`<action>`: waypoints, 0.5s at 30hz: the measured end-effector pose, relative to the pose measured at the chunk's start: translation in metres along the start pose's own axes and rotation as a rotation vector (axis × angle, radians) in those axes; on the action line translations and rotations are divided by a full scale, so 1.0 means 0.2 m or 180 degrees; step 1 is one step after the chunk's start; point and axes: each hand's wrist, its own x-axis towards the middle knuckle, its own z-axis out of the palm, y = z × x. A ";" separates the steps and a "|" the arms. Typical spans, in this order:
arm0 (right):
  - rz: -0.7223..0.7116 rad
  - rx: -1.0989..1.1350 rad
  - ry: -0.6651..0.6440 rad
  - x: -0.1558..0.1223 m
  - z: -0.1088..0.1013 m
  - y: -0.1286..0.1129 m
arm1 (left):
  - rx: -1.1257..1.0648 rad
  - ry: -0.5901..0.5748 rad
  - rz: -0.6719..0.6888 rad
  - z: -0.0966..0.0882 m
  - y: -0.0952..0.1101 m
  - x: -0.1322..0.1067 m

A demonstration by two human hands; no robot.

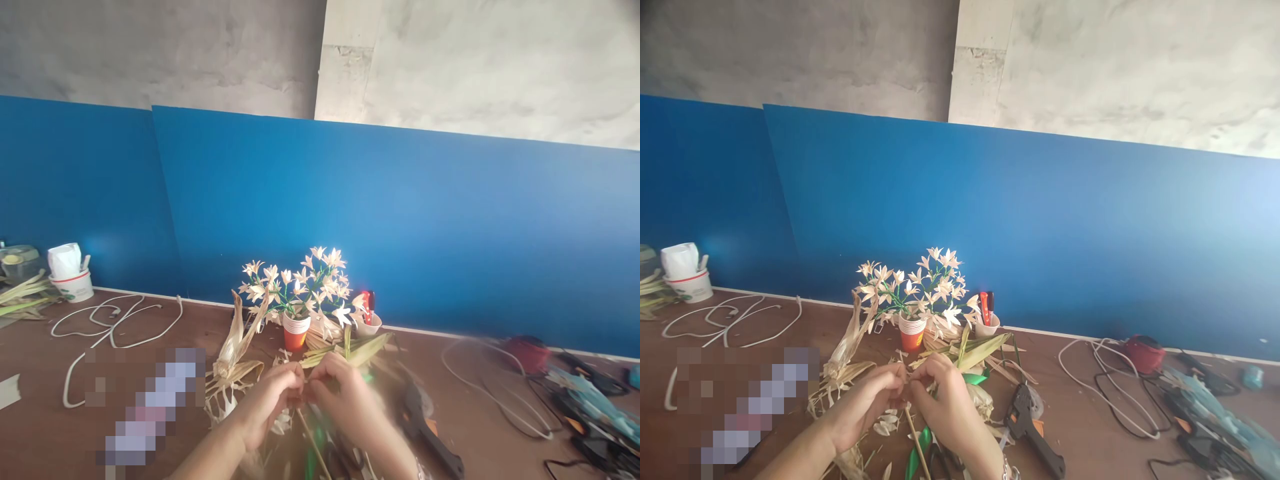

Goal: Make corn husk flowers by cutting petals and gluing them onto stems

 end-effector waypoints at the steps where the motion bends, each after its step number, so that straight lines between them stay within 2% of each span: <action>1: 0.0027 0.0051 0.0038 0.00 0.00 0.00 | -0.0135 -0.0039 0.0033 0.00 -0.01 0.00; 6: 0.0238 0.0266 0.0242 0.02 0.01 0.03 | -0.0524 -0.0097 0.0010 0.03 -0.07 0.02; 9: 0.0407 0.0493 0.0161 0.02 0.01 0.05 | -0.0100 0.0059 -0.0078 0.02 -0.05 0.01; 12: 0.0448 0.0488 0.0069 0.02 0.00 0.06 | 0.0371 0.0199 0.0172 -0.02 0.00 -0.01; 13: 0.0414 0.0418 0.0066 0.02 0.00 0.06 | 0.0381 0.0014 0.0304 -0.05 0.02 -0.02; 15: 0.0298 0.0275 0.0082 0.02 0.00 0.05 | 0.0259 -0.0599 0.0451 -0.09 0.05 -0.03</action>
